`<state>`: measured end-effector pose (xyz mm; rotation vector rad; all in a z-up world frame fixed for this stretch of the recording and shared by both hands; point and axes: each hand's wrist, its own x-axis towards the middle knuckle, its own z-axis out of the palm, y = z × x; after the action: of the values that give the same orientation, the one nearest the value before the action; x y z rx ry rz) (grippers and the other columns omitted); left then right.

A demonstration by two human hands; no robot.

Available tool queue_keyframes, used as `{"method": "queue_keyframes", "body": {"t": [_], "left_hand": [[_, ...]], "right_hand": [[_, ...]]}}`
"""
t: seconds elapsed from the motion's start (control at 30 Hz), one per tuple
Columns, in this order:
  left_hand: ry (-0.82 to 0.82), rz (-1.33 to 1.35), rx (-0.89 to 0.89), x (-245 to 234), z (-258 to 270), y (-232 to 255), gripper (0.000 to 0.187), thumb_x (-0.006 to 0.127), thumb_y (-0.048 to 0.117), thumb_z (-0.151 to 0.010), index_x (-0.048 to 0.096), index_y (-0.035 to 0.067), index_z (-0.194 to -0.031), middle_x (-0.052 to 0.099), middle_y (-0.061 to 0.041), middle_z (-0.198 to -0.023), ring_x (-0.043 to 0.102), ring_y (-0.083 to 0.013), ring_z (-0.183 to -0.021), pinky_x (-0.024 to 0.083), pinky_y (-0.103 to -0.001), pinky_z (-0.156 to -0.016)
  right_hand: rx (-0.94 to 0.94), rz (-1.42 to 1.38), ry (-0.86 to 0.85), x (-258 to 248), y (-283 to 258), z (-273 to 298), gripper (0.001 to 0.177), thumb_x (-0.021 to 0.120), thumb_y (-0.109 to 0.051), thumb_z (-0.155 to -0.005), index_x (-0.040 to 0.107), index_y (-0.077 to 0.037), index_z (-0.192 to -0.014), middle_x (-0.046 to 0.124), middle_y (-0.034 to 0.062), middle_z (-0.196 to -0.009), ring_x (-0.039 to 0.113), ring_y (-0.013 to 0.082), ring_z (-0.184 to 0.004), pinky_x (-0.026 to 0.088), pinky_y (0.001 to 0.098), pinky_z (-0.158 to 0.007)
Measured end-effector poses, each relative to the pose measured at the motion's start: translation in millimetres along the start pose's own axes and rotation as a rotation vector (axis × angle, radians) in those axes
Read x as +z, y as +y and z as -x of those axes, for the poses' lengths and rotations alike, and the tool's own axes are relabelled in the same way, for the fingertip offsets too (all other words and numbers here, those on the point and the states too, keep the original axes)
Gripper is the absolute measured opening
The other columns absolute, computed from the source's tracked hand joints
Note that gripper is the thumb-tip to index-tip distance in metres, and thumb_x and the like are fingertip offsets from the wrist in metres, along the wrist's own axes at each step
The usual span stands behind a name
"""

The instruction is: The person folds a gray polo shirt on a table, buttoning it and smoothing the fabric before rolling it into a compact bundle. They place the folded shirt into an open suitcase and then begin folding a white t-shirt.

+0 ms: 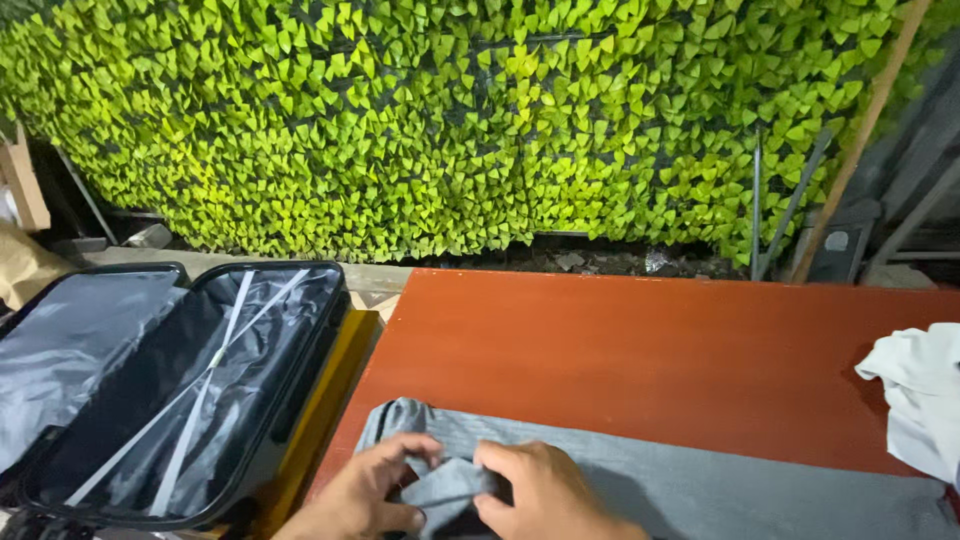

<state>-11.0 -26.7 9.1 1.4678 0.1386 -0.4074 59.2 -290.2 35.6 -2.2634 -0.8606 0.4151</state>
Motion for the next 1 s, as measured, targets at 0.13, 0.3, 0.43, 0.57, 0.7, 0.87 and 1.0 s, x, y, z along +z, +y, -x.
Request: {"method": "queue_keyframes", "body": {"t": [0.13,0.3,0.43,0.57,0.7,0.87,1.0], "left_hand": [[-0.086,-0.353,0.073,-10.3,-1.2,-24.8,0.034,0.074,-0.015,-0.070,0.073,0.005,-0.097,0.069,-0.001,-0.099,0.071,-0.0118,-0.098,0.056,-0.028,-0.090],[-0.421,-0.604,0.549,-47.8,-0.2,-73.6,0.012,0.081,0.004,-0.082,0.070,0.006,-0.087,0.073,-0.008,-0.101,0.072,-0.0211,-0.104,0.053,-0.037,-0.096],[-0.375,-0.903,0.776,-70.1,-2.1,-127.8,0.004,0.070,0.015,-0.092,0.070,0.011,-0.091,0.077,-0.005,-0.110,0.072,-0.0223,-0.120,0.040,-0.049,-0.112],[-0.171,-1.229,1.056,-75.3,8.9,-175.0,0.008,0.066,0.018,-0.094,0.072,0.015,-0.097,0.077,0.001,-0.117,0.062,-0.0223,-0.135,0.018,-0.060,-0.120],[-0.024,-1.293,0.667,-56.8,41.0,-178.4,0.017,0.059,0.018,-0.090,0.073,0.015,-0.100,0.078,0.002,-0.111,0.062,-0.0181,-0.135,0.013,-0.065,-0.119],[-0.060,-0.899,0.519,14.4,69.7,-172.2,0.035,0.058,0.024,-0.094,0.070,0.016,-0.126,0.073,0.000,-0.126,0.062,-0.0206,-0.131,0.028,-0.059,-0.116],[0.043,-0.675,0.476,56.4,93.4,-156.1,0.045,0.066,0.028,-0.089,0.065,0.014,-0.131,0.069,-0.004,-0.131,0.065,-0.0235,-0.129,0.046,-0.049,-0.113]], "right_hand": [[-0.237,-0.063,-0.080,32.2,9.0,2.3,0.033,0.073,-0.028,-0.080,0.068,-0.014,-0.111,0.070,0.0125,-0.088,0.072,0.0293,-0.087,0.056,0.0436,-0.080],[-0.150,0.016,-0.198,124.6,14.9,8.4,0.040,0.073,-0.033,-0.082,0.067,-0.018,-0.118,0.066,0.0115,-0.094,0.069,0.0295,-0.092,0.053,0.0464,-0.082],[-0.123,0.057,-0.199,154.4,6.0,12.7,0.045,0.074,-0.038,-0.084,0.065,-0.021,-0.124,0.063,0.0107,-0.099,0.067,0.0297,-0.096,0.051,0.0487,-0.084],[-0.119,0.123,-0.163,158.6,12.2,23.3,0.050,0.074,-0.042,-0.085,0.064,-0.024,-0.131,0.059,0.0099,-0.104,0.064,0.0300,-0.099,0.049,0.0509,-0.085],[-0.069,0.209,0.050,146.5,17.0,47.1,0.055,0.074,-0.046,-0.087,0.063,-0.027,-0.137,0.056,0.0091,-0.108,0.062,0.0302,-0.103,0.046,0.0532,-0.087],[-0.079,0.348,0.074,136.2,8.7,84.4,0.051,0.080,-0.037,-0.074,0.066,-0.024,-0.121,0.054,0.0079,-0.115,0.060,0.0304,-0.108,0.047,0.0537,-0.085],[0.226,0.149,0.246,124.3,3.2,114.1,0.032,0.074,-0.019,-0.073,0.073,-0.029,-0.103,0.060,-0.0053,-0.111,0.065,0.0213,-0.107,0.055,0.0428,-0.091]]}}
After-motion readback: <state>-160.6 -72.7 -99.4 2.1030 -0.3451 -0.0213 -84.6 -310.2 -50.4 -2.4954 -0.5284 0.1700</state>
